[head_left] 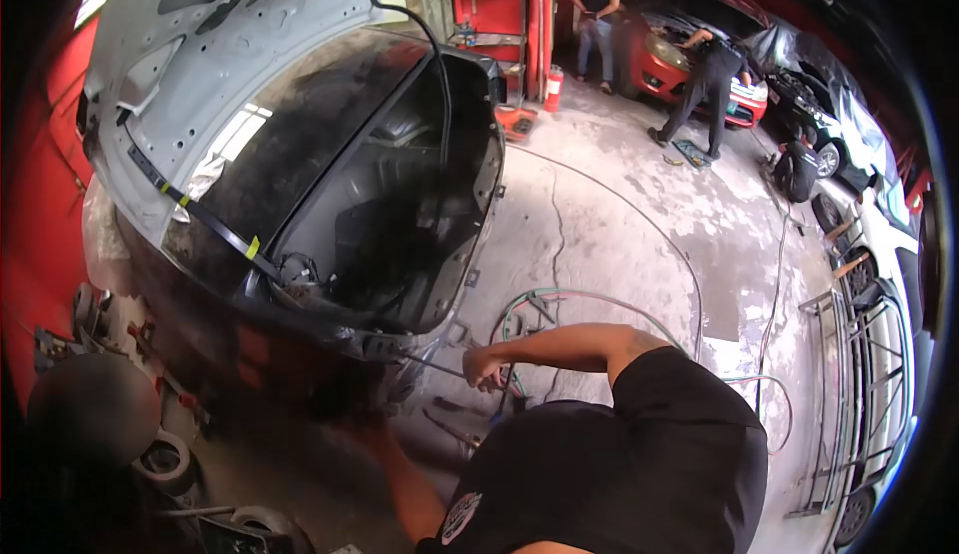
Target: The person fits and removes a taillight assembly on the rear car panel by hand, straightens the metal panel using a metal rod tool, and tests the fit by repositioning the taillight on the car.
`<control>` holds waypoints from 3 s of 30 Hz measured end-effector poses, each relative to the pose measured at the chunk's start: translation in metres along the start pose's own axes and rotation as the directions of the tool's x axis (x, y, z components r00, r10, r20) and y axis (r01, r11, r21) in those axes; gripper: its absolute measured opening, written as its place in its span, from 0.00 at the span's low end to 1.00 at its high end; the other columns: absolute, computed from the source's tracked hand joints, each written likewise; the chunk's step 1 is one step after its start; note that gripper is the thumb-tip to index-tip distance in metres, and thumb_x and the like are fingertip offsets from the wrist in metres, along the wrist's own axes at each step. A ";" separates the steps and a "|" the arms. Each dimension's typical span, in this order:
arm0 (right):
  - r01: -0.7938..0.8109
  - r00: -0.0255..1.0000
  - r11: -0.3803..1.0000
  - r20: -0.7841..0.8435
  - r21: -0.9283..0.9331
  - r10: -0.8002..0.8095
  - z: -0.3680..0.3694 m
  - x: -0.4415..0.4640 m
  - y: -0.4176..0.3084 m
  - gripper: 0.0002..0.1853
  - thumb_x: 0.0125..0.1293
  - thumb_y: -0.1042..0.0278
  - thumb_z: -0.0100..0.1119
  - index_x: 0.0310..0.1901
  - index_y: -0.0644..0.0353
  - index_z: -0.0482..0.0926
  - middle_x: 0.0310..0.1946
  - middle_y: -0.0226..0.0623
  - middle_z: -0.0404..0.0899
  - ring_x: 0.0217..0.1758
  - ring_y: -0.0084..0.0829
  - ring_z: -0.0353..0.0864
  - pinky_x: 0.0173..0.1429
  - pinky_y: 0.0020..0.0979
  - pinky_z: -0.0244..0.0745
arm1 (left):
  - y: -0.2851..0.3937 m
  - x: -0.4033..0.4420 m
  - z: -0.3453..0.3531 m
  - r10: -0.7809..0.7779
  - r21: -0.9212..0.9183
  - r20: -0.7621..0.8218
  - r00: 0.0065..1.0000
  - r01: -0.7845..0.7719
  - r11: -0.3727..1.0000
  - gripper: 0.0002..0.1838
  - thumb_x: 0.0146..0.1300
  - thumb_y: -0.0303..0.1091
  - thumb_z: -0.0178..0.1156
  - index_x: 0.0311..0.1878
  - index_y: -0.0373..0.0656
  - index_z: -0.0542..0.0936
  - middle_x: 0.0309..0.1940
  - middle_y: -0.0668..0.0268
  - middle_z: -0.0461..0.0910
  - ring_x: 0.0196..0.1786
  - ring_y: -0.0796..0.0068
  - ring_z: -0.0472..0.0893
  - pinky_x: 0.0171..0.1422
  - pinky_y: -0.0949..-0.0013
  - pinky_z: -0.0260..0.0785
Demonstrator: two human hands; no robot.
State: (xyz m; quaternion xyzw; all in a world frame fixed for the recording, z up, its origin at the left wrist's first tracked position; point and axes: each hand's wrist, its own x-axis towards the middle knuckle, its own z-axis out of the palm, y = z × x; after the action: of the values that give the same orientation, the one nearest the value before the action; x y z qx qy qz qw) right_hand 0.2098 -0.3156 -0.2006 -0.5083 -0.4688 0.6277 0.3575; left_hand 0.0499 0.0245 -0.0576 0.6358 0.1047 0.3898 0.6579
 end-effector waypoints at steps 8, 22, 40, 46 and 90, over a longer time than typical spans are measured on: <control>-0.736 0.576 0.638 -0.703 -0.225 0.416 0.093 -0.047 -0.249 0.18 0.60 0.65 0.57 0.49 0.67 0.73 0.40 0.52 0.81 0.36 0.42 0.85 0.37 0.45 0.83 | -0.005 0.007 -0.008 -0.576 -0.818 0.152 0.803 0.430 0.383 0.27 0.56 0.67 0.56 0.51 0.59 0.76 0.42 0.74 0.77 0.38 0.76 0.75 0.30 0.68 0.63; -0.540 0.699 0.728 -0.256 0.424 0.668 0.023 0.000 -0.093 0.22 0.63 0.57 0.56 0.52 0.65 0.72 0.45 0.51 0.80 0.43 0.45 0.83 0.43 0.43 0.82 | 0.018 0.003 0.001 -0.619 -0.746 0.066 0.783 0.451 0.490 0.29 0.53 0.68 0.58 0.53 0.62 0.74 0.47 0.73 0.76 0.48 0.70 0.74 0.43 0.63 0.63; -0.436 0.654 0.763 -0.414 0.477 0.632 0.069 -0.023 -0.183 0.14 0.65 0.66 0.51 0.47 0.67 0.72 0.36 0.52 0.79 0.41 0.46 0.83 0.41 0.48 0.82 | 0.061 -0.001 0.025 -0.721 -0.790 -0.058 0.691 0.410 0.456 0.24 0.59 0.68 0.51 0.46 0.62 0.78 0.36 0.76 0.77 0.36 0.74 0.74 0.32 0.66 0.61; -0.464 0.622 0.802 -0.507 0.376 0.597 0.076 -0.034 -0.199 0.23 0.65 0.54 0.53 0.54 0.64 0.69 0.42 0.51 0.79 0.43 0.46 0.83 0.45 0.49 0.80 | 0.051 -0.001 0.016 -0.697 -0.822 0.010 0.717 0.402 0.403 0.21 0.61 0.61 0.50 0.49 0.61 0.75 0.41 0.73 0.76 0.41 0.73 0.73 0.38 0.64 0.61; -0.457 0.428 0.885 -0.894 -0.085 0.135 0.096 -0.045 -0.225 0.16 0.46 0.61 0.69 0.33 0.62 0.78 0.30 0.47 0.80 0.33 0.43 0.82 0.38 0.41 0.75 | 0.049 0.004 0.051 -0.495 -0.900 -0.013 0.869 0.206 0.384 0.30 0.55 0.54 0.56 0.58 0.47 0.74 0.59 0.61 0.72 0.62 0.58 0.69 0.67 0.48 0.58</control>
State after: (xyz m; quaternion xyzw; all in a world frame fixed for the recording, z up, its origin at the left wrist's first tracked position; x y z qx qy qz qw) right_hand 0.1201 -0.3102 0.0317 -0.8790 -0.2182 0.2533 0.3400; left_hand 0.0658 -0.0167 -0.0022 0.1066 0.1151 0.3223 0.9335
